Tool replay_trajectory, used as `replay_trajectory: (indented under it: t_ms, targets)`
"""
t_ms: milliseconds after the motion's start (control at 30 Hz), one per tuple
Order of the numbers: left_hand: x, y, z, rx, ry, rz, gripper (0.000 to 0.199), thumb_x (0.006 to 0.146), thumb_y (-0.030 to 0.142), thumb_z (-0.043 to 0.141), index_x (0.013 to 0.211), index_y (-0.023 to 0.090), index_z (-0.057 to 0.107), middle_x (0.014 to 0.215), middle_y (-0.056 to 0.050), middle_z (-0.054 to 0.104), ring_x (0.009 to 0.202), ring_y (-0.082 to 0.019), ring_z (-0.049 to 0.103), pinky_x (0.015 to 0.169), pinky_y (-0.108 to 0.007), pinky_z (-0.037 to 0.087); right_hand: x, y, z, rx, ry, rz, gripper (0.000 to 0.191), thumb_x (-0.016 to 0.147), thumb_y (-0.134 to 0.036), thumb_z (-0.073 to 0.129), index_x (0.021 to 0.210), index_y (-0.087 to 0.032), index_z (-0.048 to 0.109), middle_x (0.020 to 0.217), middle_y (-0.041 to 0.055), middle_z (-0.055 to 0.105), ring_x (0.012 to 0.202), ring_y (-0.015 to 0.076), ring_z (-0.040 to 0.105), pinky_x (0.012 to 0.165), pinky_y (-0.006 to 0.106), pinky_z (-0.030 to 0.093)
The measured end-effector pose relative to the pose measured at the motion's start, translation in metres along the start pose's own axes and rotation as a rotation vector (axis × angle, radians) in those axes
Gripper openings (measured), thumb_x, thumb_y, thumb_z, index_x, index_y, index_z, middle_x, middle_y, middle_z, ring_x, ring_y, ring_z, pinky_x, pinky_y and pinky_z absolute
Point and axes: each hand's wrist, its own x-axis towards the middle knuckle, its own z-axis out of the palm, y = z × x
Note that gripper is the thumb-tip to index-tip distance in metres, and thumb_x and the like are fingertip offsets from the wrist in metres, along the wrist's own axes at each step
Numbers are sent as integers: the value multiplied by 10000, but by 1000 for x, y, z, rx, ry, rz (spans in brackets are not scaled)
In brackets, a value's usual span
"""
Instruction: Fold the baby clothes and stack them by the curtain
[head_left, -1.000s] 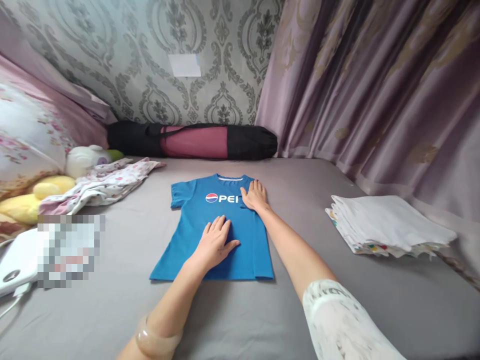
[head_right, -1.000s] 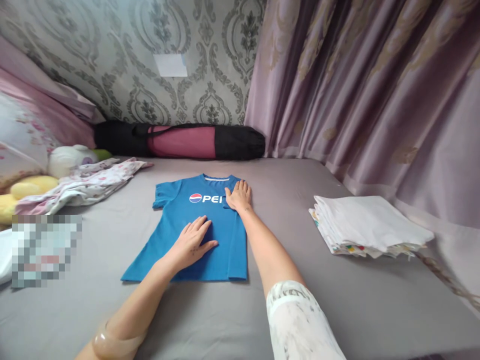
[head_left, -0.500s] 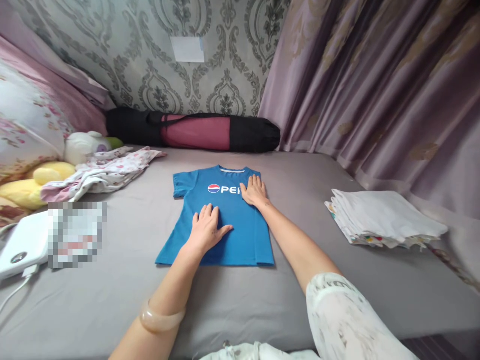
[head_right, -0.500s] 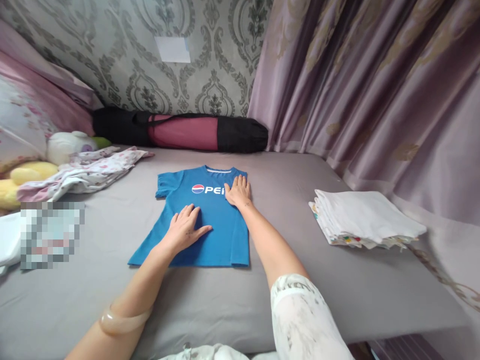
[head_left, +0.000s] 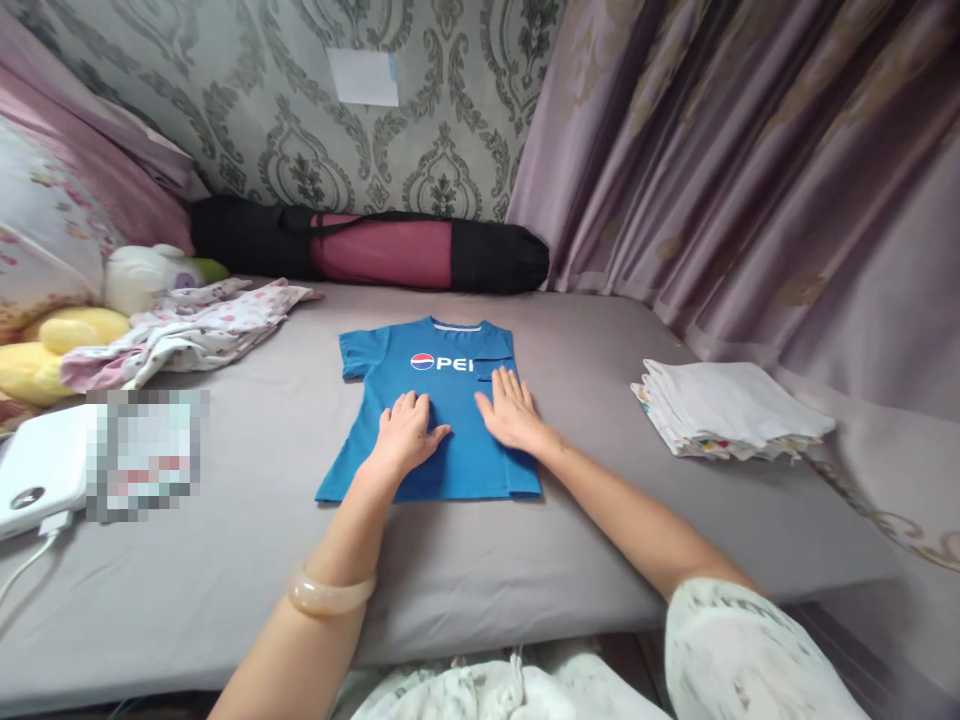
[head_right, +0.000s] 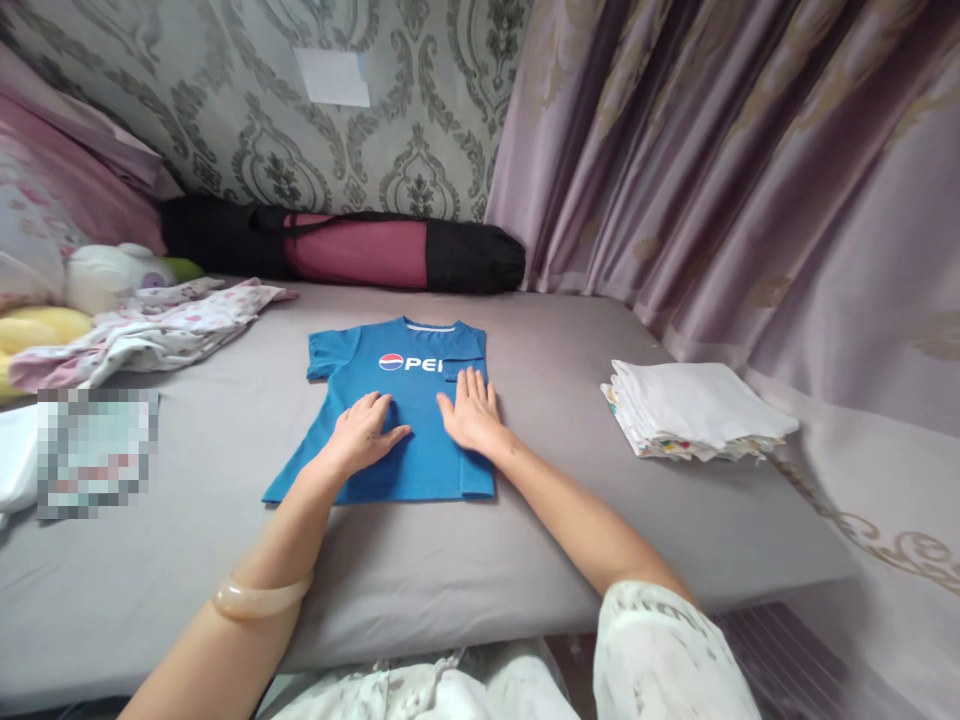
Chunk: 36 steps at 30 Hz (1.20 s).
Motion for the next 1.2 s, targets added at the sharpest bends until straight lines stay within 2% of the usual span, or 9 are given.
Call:
replay_trajectory:
  t_ms: [100,200,433,633,733,800,900,1000,1200]
  targets:
    - [0,-1,-1,6,-20,-11,479,903,417,536,1295,149,475,1451,-207,435,1380,-325,369,1088,-446,329,-43,-3,5,0,-69,-53,805,979,-590,164,1553,-27,123,1622,154,47,1501,258,12,1204,423,32]
    - [-1,0,-1,12,-23,-10,458,902,406,536,1272,139,495,1452,-216,430,1389,-336,357,1086,-455,330,-62,-2,11,-11,-82,-50,811,975,-601,161,1553,-33,140,1621,148,46,1501,255,5,1206,429,45]
    - [0,-2,1,2,-5,0,447,897,410,544,1255,144,516,1449,-207,442,1385,-341,363,1087,-470,341,-64,-3,19,-42,-25,-49,793,981,-590,138,1553,-41,158,1622,125,45,1502,237,-3,1211,420,27]
    - [1,-26,3,-150,147,92,419,900,371,537,1250,142,529,1290,-158,584,1202,-252,560,1022,-353,434,-62,-3,2,-23,-71,-82,777,984,-586,208,1526,-32,258,1603,190,157,1493,301,108,1193,500,46]
    - [-2,-39,3,-173,275,27,398,914,371,507,1232,135,551,1265,-153,604,1151,-257,589,981,-365,465,-43,-5,-16,-26,11,-132,636,1006,-513,264,1428,-71,441,1452,217,471,1376,305,398,1177,524,52]
    - [-4,-42,3,-154,317,-43,379,919,365,499,1217,143,570,1242,-147,620,1133,-267,597,957,-385,477,-18,-4,-24,-17,87,-119,522,1025,-437,259,1342,-119,525,1343,182,584,1294,267,491,1170,500,93]
    - [-8,-42,2,-107,297,-123,379,925,352,499,1226,136,579,1247,-154,617,1151,-292,581,951,-416,470,28,0,-26,-6,167,-79,528,1032,-383,243,1431,-88,421,1502,182,417,1415,251,332,1180,457,100]
    - [-13,-38,-2,-55,274,-195,393,941,354,478,1256,138,569,1297,-161,589,1188,-323,546,947,-460,458,72,5,-20,-4,139,16,626,1024,-423,232,1513,-33,266,1601,184,194,1487,279,134,1188,470,68]
    - [-19,-33,-13,27,235,-332,439,949,372,466,1311,132,528,1316,-183,557,1212,-340,514,942,-473,446,118,4,-9,15,103,145,734,1006,-504,193,1530,9,183,1613,194,109,1492,295,68,1194,450,64]
